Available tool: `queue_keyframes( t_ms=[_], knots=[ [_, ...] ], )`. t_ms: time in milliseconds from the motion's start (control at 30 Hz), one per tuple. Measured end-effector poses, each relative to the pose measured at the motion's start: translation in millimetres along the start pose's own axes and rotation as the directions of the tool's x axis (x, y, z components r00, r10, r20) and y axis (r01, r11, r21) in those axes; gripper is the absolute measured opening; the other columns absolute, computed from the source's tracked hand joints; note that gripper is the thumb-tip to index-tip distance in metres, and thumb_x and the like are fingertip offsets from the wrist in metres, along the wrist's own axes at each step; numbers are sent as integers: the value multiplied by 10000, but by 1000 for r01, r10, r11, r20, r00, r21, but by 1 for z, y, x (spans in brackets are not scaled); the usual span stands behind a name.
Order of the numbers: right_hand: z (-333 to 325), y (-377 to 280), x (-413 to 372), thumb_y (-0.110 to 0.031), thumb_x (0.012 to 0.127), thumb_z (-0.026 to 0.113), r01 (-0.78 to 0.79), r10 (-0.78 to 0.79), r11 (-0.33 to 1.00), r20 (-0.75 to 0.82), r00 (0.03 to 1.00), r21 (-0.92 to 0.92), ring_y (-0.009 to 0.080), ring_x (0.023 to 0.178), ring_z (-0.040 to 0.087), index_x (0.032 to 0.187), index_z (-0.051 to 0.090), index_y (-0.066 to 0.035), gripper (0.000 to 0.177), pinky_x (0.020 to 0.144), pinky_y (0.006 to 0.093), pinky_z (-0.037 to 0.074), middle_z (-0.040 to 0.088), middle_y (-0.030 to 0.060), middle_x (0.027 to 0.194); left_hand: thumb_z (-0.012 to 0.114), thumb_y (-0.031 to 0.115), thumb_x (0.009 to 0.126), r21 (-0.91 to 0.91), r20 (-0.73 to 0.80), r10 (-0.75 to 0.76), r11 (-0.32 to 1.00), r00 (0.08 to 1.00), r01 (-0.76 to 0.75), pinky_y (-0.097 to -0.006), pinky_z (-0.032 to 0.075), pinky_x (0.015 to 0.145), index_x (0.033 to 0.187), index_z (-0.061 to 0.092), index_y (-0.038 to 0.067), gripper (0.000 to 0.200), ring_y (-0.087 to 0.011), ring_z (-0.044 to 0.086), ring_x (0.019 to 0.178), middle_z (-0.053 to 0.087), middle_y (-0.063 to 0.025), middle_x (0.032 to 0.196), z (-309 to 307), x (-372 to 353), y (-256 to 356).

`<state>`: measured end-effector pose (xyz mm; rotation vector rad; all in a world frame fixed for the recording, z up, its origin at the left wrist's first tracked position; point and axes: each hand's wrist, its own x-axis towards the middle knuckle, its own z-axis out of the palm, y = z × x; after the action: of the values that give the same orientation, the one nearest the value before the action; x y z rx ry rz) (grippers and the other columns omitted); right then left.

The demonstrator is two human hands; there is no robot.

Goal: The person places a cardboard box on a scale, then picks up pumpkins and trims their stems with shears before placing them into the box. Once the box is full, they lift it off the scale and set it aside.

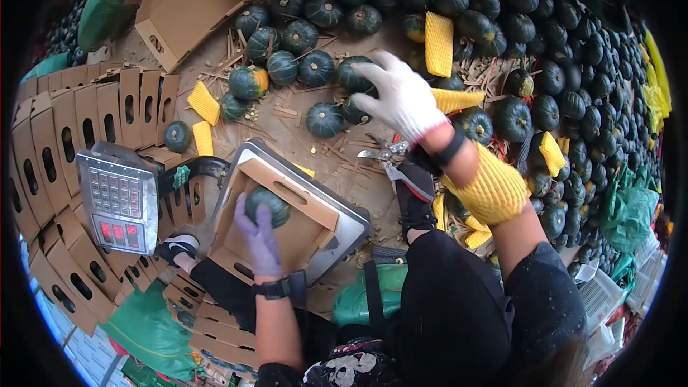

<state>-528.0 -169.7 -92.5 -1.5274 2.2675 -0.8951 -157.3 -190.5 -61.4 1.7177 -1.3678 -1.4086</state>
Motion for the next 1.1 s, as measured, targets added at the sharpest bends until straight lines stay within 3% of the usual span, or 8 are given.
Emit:
queue_keyframes(
  t_ms=[200, 267, 367, 467, 567, 633, 800, 1100],
  knots=[
    [35, -11, 66, -380, 711, 824, -336, 315, 942, 422, 850, -27, 420, 1182, 624, 1378, 623, -211, 717, 986, 491, 543, 599, 222, 1328, 570, 286, 1071, 554, -53, 263, 810, 963, -190, -385, 320, 1198, 1567, 358, 43, 591, -269, 383, 1453, 367, -191, 1590, 19, -10, 25],
    [20, -34, 49, -458, 740, 843, -420, 108, 682, 486, 868, 599, 395, 1214, 629, 1383, 618, -181, 735, 1041, 464, 516, 572, 219, 1414, 579, 311, 1061, 270, -58, 188, 949, 981, -165, -423, 324, 1209, 1593, 307, 57, 649, -306, 344, 1484, 269, -199, 1641, 24, -18, 34],
    [-6, -76, 13, -517, 808, 819, -437, -245, 356, 534, 809, 826, 371, 1326, 561, 1371, 621, -138, 707, 1122, 451, 449, 552, 216, 1456, 718, 484, 938, -579, 11, 9, 815, 1000, -1, -535, 394, 1161, 1601, 248, 168, 872, -377, 427, 1417, 418, -167, 1514, 57, -42, 82],
    [-8, -66, 36, -481, 879, 731, 319, -473, 767, 155, 867, 556, 389, 1313, 535, 1188, 728, -109, 484, 1095, 474, 449, 639, 196, 1300, 666, 543, 947, -393, 235, 12, 916, 972, 84, -539, 394, 1161, 1600, 292, 233, 814, -337, 456, 1399, 472, -165, 1488, 22, -55, 78],
    [3, -15, 104, -366, 833, 662, 18, -26, 998, 131, 991, 60, 397, 1067, 633, 1107, 734, -111, 381, 921, 479, 535, 662, 185, 1070, 781, 378, 877, -78, 265, -48, 994, 963, 70, -489, 398, 1146, 1545, 381, 160, 809, -317, 442, 1379, 485, -138, 1434, 7, -59, 47],
    [23, 10, 134, -310, 848, 656, 49, -73, 983, -131, 989, -177, 372, 1094, 635, 1200, 700, -170, 382, 925, 485, 543, 661, 150, 1155, 839, 154, 799, 444, 357, 161, 838, 920, -318, -447, 381, 1145, 1504, 443, 113, 809, -336, 389, 1402, 462, -156, 1460, 10, -65, 37],
    [68, 11, 178, -218, 925, 618, 191, -168, 698, 101, 981, -690, 244, 1227, 579, 1249, 675, -244, 330, 916, 420, 494, 665, 45, 1241, 777, 123, 852, 566, 386, 223, 709, 895, -421, -484, 338, 1161, 1503, 482, 141, 716, -384, 374, 1404, 394, -199, 1535, 22, -63, 9],
    [85, -1, 130, -175, 890, 642, 206, -8, 823, 352, 936, -529, 338, 1117, 615, 1188, 693, -197, 302, 854, 470, 552, 662, 97, 1172, 690, 111, 905, 554, 354, 336, 677, 873, -485, -456, 371, 1167, 1436, 531, 43, 557, -382, 456, 1387, 528, -188, 1456, 22, -52, 3]
  ],
)
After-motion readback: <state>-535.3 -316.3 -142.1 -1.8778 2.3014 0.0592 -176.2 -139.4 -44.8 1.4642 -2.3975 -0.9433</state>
